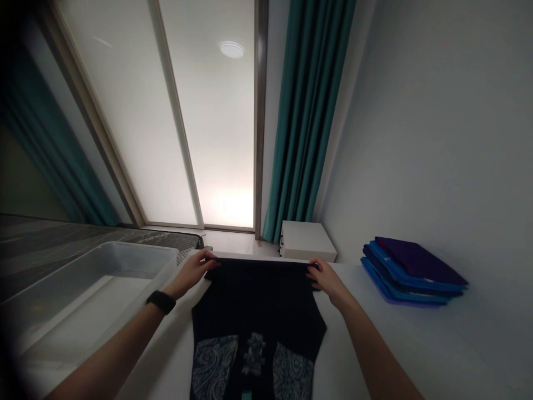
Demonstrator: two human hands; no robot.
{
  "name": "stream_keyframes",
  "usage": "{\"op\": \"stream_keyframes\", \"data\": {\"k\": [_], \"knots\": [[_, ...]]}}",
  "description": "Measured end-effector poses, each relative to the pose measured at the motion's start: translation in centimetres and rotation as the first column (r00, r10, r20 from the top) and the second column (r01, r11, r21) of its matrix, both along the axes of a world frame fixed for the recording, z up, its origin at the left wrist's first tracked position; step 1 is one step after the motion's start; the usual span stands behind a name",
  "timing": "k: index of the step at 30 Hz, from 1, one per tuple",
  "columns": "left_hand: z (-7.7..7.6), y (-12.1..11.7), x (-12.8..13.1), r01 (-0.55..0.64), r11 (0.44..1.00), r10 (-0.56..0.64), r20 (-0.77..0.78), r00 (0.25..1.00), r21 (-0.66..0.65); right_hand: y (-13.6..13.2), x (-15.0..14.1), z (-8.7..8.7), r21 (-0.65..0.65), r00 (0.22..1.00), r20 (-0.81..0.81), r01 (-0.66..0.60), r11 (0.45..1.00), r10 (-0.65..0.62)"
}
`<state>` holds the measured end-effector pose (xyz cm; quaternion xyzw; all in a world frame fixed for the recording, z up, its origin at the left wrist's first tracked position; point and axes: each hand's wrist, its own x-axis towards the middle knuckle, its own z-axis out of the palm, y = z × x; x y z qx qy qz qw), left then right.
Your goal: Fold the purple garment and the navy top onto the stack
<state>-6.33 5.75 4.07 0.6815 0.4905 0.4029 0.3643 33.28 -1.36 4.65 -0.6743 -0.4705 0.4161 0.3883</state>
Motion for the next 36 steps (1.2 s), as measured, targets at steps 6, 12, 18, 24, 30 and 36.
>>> {"op": "stream_keyframes", "data": {"k": [6, 12, 18, 24, 30, 36], "knots": [[-2.1, -5.8, -1.8, 0.022, 0.997, -0.024, 0.021, 0.999, 0.077, -6.2, -0.1, -2.3, 0.271, 0.994, 0.074, -0.099, 0.957, 0.082], [-3.3, -10.8, -3.3, 0.082, 0.984, -0.054, -0.181, 0.982, 0.155, -11.2, -0.3, -5.5, 0.244, 0.929, 0.353, -0.205, 0.948, 0.11], [-4.6, -12.4, -3.6, 0.082, 0.968, -0.014, -0.275, 0.961, 0.238, -12.7, -0.3, -6.7, 0.311, 0.912, 0.404, -0.209, 0.927, 0.07], [-4.5, -12.4, -4.0, 0.15, 0.963, -0.075, -0.311, 0.947, 0.225, -12.9, 0.1, -7.0, 0.336, 0.893, 0.447, -0.217, 0.917, 0.047], [-3.8, -12.8, -3.9, 0.182, 0.971, -0.118, -0.353, 0.928, 0.152, -13.2, 0.5, -7.6, 0.29, 0.879, 0.468, -0.251, 0.924, 0.092], [-4.4, -10.8, -4.7, -0.088, 0.983, 0.125, -0.232, 0.965, 0.162, -11.6, 2.4, -8.5, 0.281, 0.893, 0.449, -0.145, 0.949, 0.004]]}}
